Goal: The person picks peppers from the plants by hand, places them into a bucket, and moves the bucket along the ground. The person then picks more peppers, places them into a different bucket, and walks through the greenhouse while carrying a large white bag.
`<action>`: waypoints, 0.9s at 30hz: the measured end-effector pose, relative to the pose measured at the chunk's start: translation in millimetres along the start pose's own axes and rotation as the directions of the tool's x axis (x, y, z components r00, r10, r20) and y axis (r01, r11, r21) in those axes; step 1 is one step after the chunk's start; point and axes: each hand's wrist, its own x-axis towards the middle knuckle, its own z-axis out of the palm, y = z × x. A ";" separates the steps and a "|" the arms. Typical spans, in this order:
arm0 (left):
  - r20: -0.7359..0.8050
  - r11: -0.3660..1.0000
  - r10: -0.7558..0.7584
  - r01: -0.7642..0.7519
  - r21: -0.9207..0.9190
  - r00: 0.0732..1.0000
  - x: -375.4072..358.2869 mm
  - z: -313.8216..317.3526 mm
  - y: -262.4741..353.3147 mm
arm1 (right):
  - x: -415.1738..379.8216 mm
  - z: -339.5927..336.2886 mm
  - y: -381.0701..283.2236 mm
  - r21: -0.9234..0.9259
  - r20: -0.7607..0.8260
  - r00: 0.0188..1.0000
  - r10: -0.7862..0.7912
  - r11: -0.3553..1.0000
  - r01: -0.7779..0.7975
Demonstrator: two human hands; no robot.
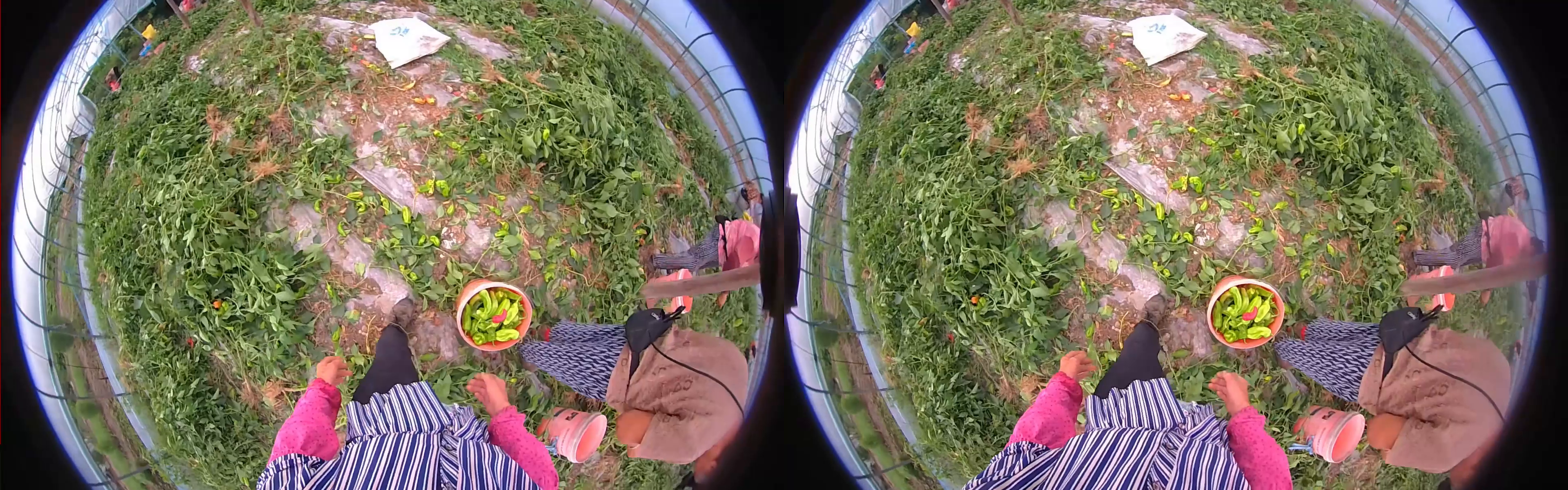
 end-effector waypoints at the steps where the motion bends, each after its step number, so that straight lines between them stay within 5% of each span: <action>1: -0.008 0.999 0.004 -0.004 0.052 1.000 7.1 -9.1 15.7 | 2.7 20.2 -17.0 0.016 -0.012 1.000 0.021 1.000 -0.020; 3: -0.025 0.999 -0.014 0.015 0.048 1.000 24.5 -29.5 42.0 | 6.3 55.2 -45.2 -0.121 0.000 0.993 -0.119 0.986 0.118; 10: -0.139 1.000 0.000 -0.001 -0.007 0.990 29.6 -64.4 113.7 | 37.6 59.2 -91.2 -0.160 -0.154 0.966 -0.209 0.970 0.185; 13: -0.182 0.996 -0.061 0.047 -0.076 0.981 28.8 -68.5 112.9 | 41.4 34.5 -98.8 -0.112 -0.346 0.929 -0.129 0.989 0.095; 19: -0.192 0.987 -0.136 0.117 -0.106 0.972 46.9 -68.8 103.9 | 57.7 -5.1 -90.3 0.090 -0.456 0.889 0.028 0.996 0.015; 24: -0.206 0.992 -0.111 0.097 -0.079 0.972 64.3 -29.4 166.8 | 111.9 -10.6 -83.2 0.179 -0.347 0.932 0.106 0.983 -0.045; 27: -0.222 0.999 -0.028 0.020 -0.037 0.975 83.8 23.5 231.5 | 133.1 8.3 -135.7 0.138 -0.364 0.928 0.080 0.990 -0.032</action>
